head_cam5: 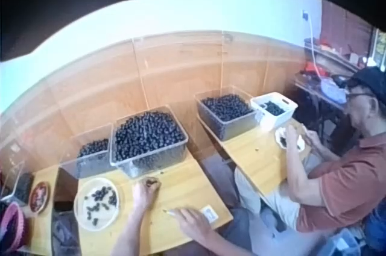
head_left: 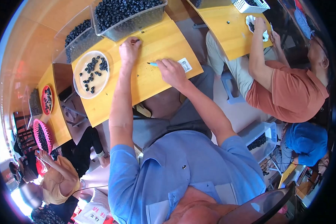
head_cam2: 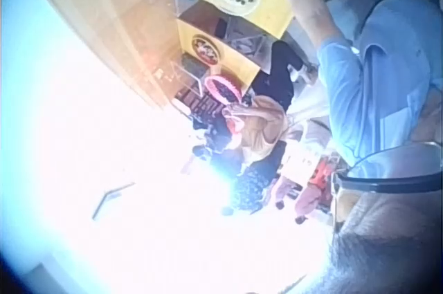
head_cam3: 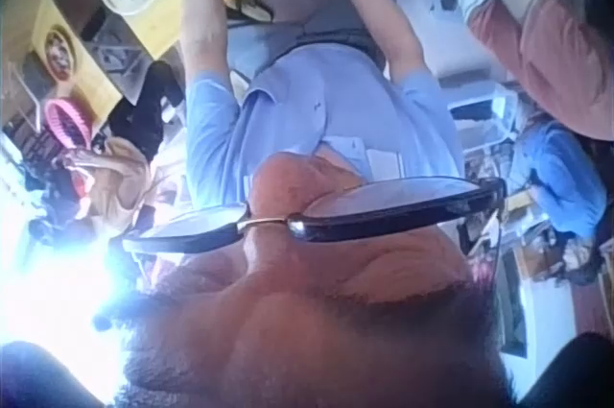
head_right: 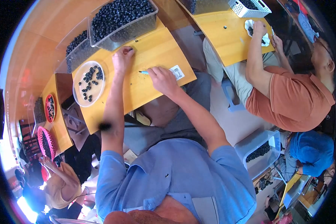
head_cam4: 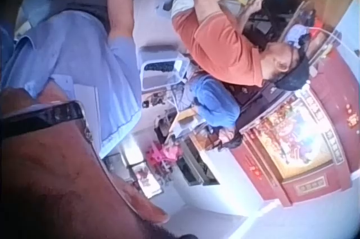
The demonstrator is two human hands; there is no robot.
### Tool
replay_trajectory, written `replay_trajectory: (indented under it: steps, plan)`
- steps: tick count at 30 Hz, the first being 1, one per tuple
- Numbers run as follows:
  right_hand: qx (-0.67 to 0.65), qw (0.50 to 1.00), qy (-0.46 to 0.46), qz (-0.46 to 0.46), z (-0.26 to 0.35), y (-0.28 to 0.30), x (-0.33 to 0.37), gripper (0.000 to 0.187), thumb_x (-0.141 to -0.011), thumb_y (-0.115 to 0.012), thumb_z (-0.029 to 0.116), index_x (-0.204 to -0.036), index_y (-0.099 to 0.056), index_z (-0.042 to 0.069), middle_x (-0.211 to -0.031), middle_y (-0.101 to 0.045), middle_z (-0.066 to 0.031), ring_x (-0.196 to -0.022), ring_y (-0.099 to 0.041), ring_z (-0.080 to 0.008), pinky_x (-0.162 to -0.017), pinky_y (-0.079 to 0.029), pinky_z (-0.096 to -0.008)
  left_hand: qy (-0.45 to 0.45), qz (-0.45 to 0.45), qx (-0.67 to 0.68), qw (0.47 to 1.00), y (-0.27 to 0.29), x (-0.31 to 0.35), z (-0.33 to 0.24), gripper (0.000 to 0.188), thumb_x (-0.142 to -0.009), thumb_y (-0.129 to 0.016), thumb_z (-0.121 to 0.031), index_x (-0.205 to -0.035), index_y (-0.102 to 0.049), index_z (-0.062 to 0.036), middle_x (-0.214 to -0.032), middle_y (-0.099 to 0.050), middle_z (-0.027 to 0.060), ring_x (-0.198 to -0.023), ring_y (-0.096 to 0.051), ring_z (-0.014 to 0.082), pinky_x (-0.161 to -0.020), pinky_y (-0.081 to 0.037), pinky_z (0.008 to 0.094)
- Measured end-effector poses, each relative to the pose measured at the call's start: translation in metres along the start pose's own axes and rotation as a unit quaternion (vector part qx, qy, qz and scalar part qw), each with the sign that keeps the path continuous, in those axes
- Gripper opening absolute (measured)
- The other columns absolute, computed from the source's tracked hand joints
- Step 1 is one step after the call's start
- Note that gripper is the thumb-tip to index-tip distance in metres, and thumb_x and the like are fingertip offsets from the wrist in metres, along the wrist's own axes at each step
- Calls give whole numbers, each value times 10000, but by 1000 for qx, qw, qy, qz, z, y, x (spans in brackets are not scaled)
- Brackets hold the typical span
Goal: The person sorts small black plastic parts on a wooden table, using a blue inspection tool to manipulate them.
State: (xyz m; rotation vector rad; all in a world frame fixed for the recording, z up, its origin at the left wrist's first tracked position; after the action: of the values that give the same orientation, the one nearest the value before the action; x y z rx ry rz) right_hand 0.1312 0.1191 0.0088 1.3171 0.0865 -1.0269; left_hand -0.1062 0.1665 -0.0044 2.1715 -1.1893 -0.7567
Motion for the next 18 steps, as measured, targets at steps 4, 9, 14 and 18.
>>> replay_trajectory:
  steps: [4, 9, 14, 18]
  plan:
    - [5, 1000, 3, -11, -3, 0, 2, 217, -844, -657, 66, -1052, -712, 34, -853, -648, -78, -814, -706, -267, -695, -592, -421, 61, -28, 160, 985, 28, 21, 6, 268, -922, -812, -189, -1137, -806, -28, -961, -806, 115, -850, -768, 177, -802, -591, 317]
    - [2, 1000, 5, 2, -3, 0, 3, 237, -836, -656, 44, -1066, -713, 28, -850, -652, -83, -807, -709, -274, -691, -593, -420, 123, -51, 290, 948, 39, 85, 9, 314, -956, -782, -127, -1236, -760, 14, -938, -779, 68, -866, -716, 118, -848, -550, 268]
    - [-4, 1000, 3, 8, -2, 0, 2, 245, -833, -662, 33, -1073, -709, 24, -855, -651, -88, -823, -702, -276, -703, -588, -419, 169, -59, 336, 925, 15, 128, 0, 222, -932, -814, -92, -1128, -773, 1, -905, -755, 30, -797, -646, 78, -770, -532, 257]
    - [-15, 1000, 13, -3, 0, -1, 2, 244, -838, -658, 28, -1078, -701, 23, -848, -642, -93, -823, -697, -280, -714, -580, -422, 171, -51, 344, 922, 0, 139, 4, 224, -944, -801, -67, -1155, -774, 2, -916, -744, 23, -779, -633, 85, -753, -528, 260]
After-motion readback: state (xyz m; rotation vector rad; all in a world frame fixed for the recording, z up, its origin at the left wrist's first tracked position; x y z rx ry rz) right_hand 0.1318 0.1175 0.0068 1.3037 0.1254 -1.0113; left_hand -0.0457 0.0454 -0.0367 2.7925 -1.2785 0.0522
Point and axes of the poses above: each hand's wrist, its own x-axis away from the middle knuckle, its own y-axis out of the back of the hand, z = x × y, the point moved 5 cm from there along -x, towards the middle knuckle
